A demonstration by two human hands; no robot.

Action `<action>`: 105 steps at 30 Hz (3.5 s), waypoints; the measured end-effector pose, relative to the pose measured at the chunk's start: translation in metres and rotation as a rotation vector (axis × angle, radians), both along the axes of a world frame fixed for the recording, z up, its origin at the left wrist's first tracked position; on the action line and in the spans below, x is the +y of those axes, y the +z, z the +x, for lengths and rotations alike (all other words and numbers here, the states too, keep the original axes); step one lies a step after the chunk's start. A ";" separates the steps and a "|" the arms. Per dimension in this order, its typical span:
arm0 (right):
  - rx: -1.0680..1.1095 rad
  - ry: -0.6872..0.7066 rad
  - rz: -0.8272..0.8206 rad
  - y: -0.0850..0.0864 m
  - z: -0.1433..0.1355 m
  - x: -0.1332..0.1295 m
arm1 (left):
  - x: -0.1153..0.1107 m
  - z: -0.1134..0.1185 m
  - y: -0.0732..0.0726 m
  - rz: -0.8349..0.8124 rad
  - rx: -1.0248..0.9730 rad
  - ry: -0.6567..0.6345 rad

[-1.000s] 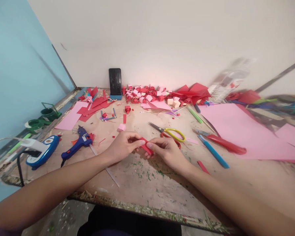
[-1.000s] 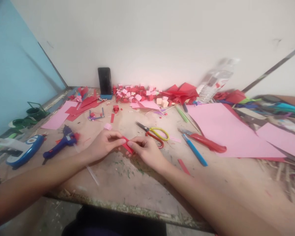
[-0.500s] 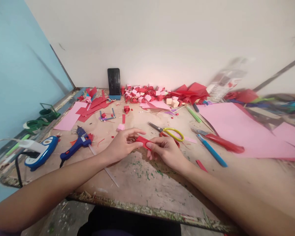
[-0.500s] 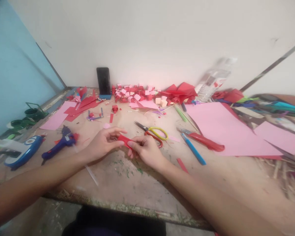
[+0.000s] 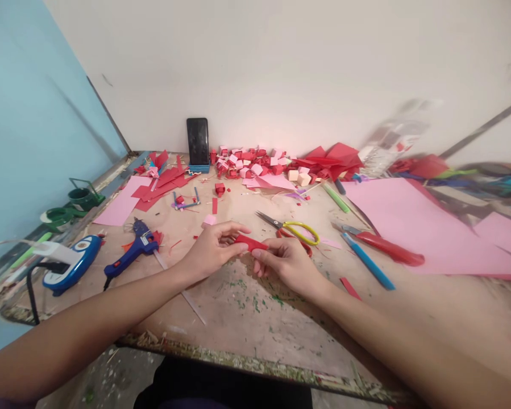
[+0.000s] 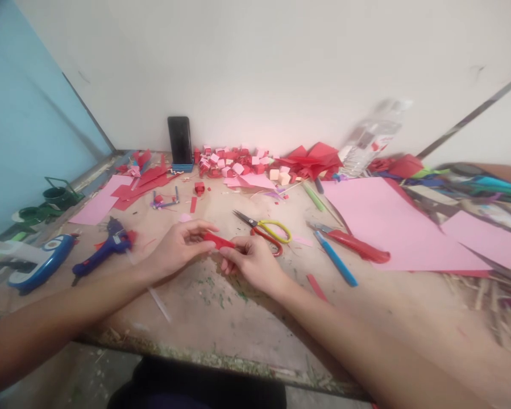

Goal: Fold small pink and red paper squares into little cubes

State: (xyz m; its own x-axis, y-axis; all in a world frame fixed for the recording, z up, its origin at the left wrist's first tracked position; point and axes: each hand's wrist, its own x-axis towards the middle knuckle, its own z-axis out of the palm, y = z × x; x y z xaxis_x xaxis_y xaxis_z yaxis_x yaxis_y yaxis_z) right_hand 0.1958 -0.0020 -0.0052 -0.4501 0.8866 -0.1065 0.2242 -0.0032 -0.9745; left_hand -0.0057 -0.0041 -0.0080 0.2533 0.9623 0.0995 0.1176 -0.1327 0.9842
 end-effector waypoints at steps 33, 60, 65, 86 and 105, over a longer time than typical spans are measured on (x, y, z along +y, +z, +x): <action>0.194 -0.071 -0.061 -0.002 -0.001 0.003 | 0.002 -0.003 0.000 0.041 0.087 0.104; 0.127 -0.166 0.021 0.000 -0.001 0.002 | 0.002 0.000 -0.003 -0.030 -0.006 0.057; 0.091 -0.063 0.011 0.002 0.000 0.001 | -0.001 0.001 -0.003 -0.013 0.025 0.035; 0.376 -0.210 -0.153 -0.004 -0.002 0.003 | -0.007 0.000 0.000 0.227 0.093 -0.084; 0.272 -0.093 -0.028 -0.003 -0.002 0.001 | -0.005 0.001 -0.001 0.184 0.031 -0.039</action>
